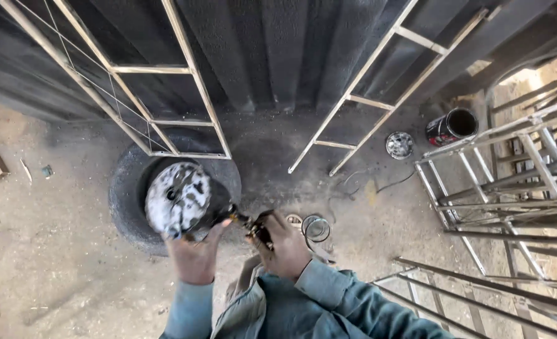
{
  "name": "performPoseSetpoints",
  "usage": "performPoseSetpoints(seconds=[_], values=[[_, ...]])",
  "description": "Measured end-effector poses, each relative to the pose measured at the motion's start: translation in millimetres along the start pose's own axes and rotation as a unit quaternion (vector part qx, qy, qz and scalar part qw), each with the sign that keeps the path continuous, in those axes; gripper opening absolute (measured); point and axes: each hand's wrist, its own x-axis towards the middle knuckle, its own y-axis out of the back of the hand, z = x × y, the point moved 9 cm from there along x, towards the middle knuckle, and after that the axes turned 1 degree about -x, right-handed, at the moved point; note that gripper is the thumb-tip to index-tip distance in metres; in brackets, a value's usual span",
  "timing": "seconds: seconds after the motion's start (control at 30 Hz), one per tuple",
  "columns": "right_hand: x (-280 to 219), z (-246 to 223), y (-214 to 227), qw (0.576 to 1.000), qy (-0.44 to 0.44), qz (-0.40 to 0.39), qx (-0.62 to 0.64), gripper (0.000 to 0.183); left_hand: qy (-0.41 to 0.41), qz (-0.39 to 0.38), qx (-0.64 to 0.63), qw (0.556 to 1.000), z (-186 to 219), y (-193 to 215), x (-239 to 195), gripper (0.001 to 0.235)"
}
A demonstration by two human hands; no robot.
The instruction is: The person is repositioning metal gate frames and then using a pneumatic spray gun to apply paint to them.
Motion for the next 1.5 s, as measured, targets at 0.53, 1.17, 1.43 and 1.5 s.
performPoseSetpoints(seconds=[0.53, 1.17, 1.43, 1.5], values=[[27, -33, -28, 0.971, 0.192, 0.072, 0.123, 0.028, -0.004, 0.182, -0.010, 0.983, 0, 64, 22, 0.094], [31, -51, -228, 0.944, -0.202, -0.070, 0.250, 0.036, -0.027, 0.090, -0.186, 0.978, -54, 218, 65, 0.108], [46, -47, -243, 0.944, -0.240, 0.009, 0.227, 0.019, -0.041, 0.028, -0.215, 0.975, -86, 220, 69, 0.108], [60, -68, -227, 0.950, -0.245, 0.023, 0.193, 0.028, -0.091, -0.060, -0.259, 0.960, -86, 216, 69, 0.112]])
